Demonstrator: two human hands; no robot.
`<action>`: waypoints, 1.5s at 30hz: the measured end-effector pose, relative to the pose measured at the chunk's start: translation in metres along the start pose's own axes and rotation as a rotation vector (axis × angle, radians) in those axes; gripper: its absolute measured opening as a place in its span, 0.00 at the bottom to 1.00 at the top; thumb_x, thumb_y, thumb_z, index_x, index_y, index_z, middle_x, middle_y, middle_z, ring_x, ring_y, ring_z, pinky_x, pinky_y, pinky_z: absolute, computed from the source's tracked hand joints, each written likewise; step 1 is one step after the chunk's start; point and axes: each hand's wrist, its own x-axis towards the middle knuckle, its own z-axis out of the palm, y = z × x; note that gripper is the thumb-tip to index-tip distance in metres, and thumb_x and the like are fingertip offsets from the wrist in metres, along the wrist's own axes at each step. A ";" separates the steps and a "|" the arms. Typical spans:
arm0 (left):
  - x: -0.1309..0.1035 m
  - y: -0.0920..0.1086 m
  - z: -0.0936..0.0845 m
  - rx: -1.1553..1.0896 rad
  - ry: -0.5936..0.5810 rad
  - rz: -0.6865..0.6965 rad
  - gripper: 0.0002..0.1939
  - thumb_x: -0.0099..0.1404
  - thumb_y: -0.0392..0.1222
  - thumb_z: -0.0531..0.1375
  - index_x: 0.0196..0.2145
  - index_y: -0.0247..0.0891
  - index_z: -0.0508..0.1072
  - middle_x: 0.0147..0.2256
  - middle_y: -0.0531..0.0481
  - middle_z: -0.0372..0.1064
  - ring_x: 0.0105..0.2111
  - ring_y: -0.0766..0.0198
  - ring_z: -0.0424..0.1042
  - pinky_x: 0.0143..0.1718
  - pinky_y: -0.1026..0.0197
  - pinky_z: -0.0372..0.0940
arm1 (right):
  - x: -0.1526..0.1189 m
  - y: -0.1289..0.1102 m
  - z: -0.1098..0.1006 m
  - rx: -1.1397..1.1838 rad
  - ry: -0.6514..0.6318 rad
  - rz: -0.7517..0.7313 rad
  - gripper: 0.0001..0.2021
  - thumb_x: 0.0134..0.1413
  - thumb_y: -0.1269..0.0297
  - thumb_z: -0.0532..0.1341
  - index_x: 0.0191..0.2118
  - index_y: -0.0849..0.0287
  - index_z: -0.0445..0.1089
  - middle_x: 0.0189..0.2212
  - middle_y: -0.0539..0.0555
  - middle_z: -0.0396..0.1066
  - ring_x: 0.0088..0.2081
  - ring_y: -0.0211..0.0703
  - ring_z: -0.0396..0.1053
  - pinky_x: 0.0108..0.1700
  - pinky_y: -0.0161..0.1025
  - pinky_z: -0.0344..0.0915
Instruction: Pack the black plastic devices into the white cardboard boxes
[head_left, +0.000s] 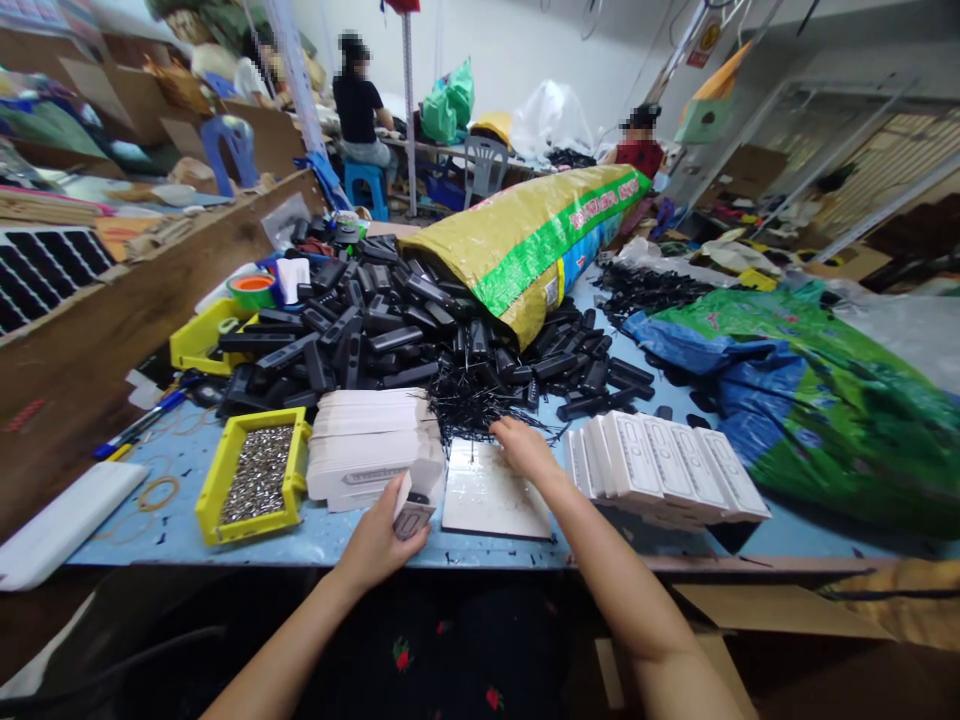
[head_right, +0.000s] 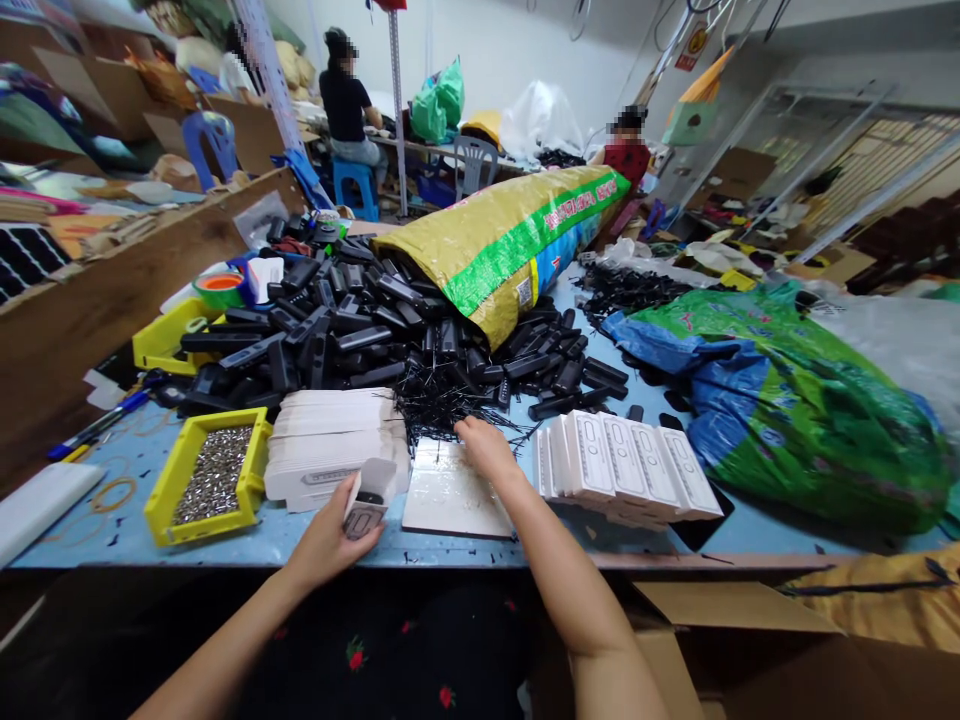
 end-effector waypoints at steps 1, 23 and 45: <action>0.003 0.002 0.001 -0.008 -0.008 0.005 0.38 0.52 0.44 0.64 0.59 0.40 0.56 0.55 0.42 0.63 0.53 0.51 0.65 0.54 0.55 0.58 | -0.006 -0.003 -0.004 0.073 0.061 -0.001 0.10 0.59 0.72 0.53 0.41 0.59 0.70 0.38 0.56 0.68 0.40 0.43 0.65 0.43 0.37 0.60; 0.016 0.005 0.004 0.024 -0.081 0.012 0.42 0.52 0.42 0.63 0.62 0.42 0.53 0.60 0.47 0.56 0.58 0.51 0.59 0.57 0.54 0.56 | -0.024 -0.038 0.021 0.785 0.272 0.246 0.15 0.62 0.60 0.45 0.45 0.60 0.63 0.27 0.52 0.67 0.30 0.40 0.67 0.34 0.36 0.62; 0.025 0.011 0.013 -0.152 -0.152 -0.082 0.52 0.51 0.42 0.64 0.65 0.37 0.36 0.42 0.43 0.71 0.39 0.53 0.73 0.47 0.53 0.63 | -0.042 -0.110 0.059 1.226 0.228 -0.104 0.18 0.52 0.49 0.60 0.44 0.54 0.74 0.50 0.55 0.69 0.53 0.47 0.66 0.57 0.47 0.60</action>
